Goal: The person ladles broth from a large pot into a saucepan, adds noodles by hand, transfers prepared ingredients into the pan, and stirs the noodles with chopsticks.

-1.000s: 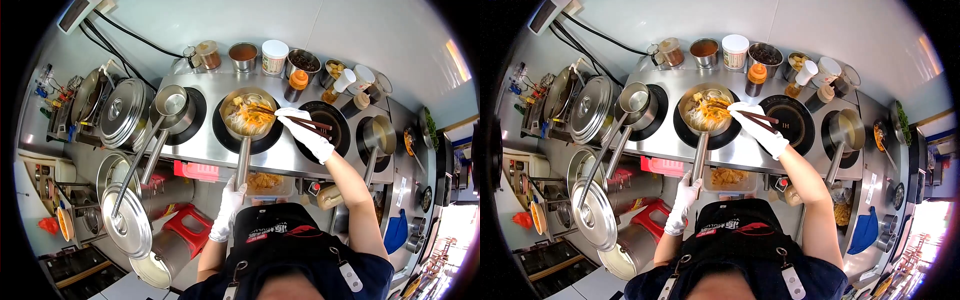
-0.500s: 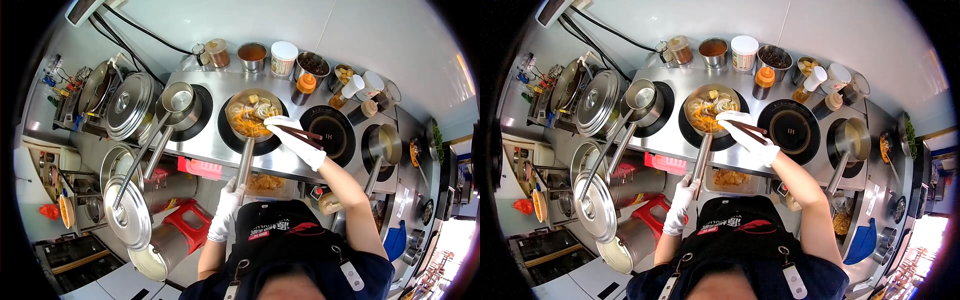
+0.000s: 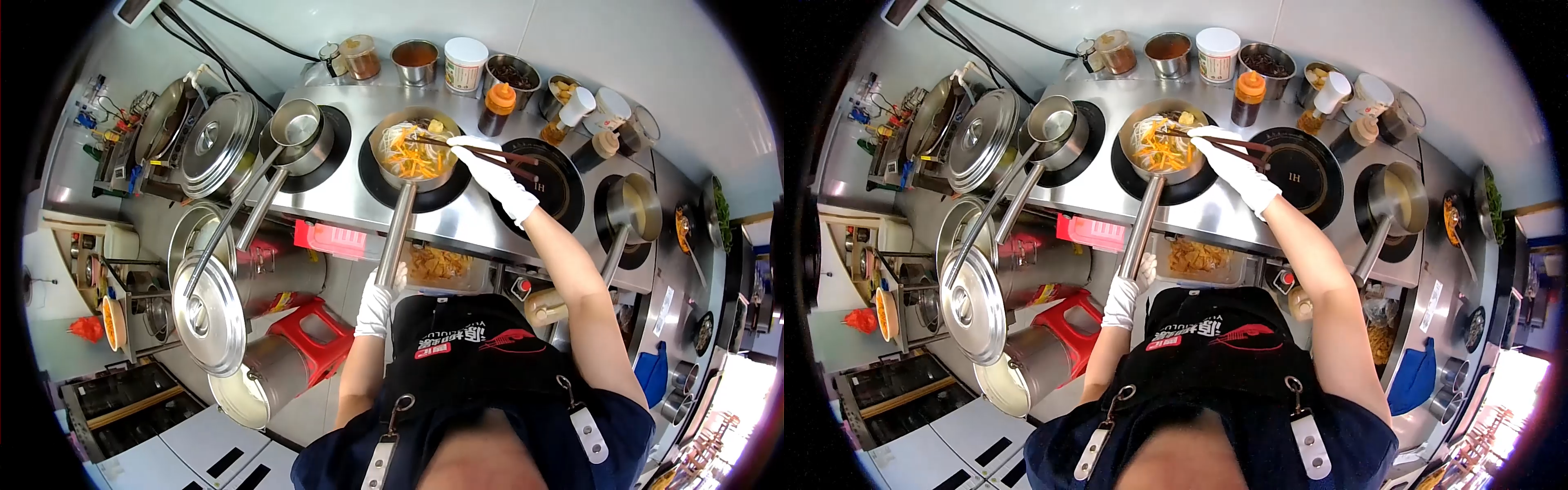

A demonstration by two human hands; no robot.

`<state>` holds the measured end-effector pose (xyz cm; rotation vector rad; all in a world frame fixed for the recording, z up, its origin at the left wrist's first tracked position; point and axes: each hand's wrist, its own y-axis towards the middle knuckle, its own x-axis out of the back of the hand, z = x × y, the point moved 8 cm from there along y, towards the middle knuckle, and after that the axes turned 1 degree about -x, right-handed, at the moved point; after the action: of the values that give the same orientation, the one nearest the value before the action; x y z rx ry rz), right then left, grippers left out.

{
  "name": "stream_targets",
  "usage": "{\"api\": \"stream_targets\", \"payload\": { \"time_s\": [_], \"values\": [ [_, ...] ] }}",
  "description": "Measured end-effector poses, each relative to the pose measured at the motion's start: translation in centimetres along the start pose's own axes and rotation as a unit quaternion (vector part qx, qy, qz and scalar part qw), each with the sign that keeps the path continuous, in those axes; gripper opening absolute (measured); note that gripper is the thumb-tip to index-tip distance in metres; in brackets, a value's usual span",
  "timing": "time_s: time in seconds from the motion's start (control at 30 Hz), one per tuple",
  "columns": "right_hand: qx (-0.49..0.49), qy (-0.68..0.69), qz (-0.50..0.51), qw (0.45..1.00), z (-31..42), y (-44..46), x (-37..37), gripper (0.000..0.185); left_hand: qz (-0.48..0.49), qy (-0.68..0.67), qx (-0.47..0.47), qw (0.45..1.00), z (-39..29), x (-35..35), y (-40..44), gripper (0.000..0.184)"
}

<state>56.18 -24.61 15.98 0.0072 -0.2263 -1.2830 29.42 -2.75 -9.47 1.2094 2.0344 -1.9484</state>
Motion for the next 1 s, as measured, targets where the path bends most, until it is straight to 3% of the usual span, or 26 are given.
{"api": "stream_targets", "payload": {
  "time_s": [0.1,0.13,0.17,0.27,0.43,0.57,0.67,0.83,0.93,1.0],
  "values": [
    [-0.013,-0.018,-0.008,1.000,-0.3,-0.5,-0.2,0.018,0.026,0.027,-0.070,0.997,-2.0,1.9,0.3,0.036],
    [-0.012,-0.008,0.004,1.000,-0.6,-0.5,-0.4,0.021,-0.105,-0.004,-0.069,0.992,-2.5,2.4,-0.6,0.042],
    [-0.007,-0.005,0.002,1.000,-0.7,-0.5,-0.5,0.021,-0.116,0.066,-0.088,0.987,-3.5,2.0,-1.3,0.044],
    [-0.019,0.031,0.005,0.999,-0.6,-0.8,-0.8,0.020,-0.035,0.184,-0.156,0.970,-6.3,-2.8,-5.6,0.048],
    [-0.017,0.029,0.023,0.999,-1.2,-0.7,-1.3,0.021,0.035,0.281,-0.163,0.945,-6.5,-9.3,-9.1,0.039],
    [0.016,0.032,0.016,0.999,-1.0,-0.6,-0.9,0.021,0.019,0.430,-0.178,0.885,-5.4,-13.3,-11.8,0.031],
    [0.029,-0.021,-0.004,0.999,1.6,-1.2,0.4,0.019,0.015,0.461,-0.185,0.868,-6.1,-12.8,-11.4,0.029],
    [0.014,0.016,-0.027,0.999,2.9,-1.5,2.5,0.022,0.028,0.474,-0.199,0.857,-8.6,-11.9,-11.3,0.028],
    [0.034,0.009,-0.026,0.999,3.9,-1.7,2.9,0.018,0.035,0.456,-0.171,0.873,-9.0,-11.6,-11.3,0.030],
    [0.024,-0.009,-0.001,1.000,4.4,-1.6,2.8,0.018,0.006,0.332,-0.153,0.931,-9.7,-8.4,-9.1,0.037]
  ]
}}
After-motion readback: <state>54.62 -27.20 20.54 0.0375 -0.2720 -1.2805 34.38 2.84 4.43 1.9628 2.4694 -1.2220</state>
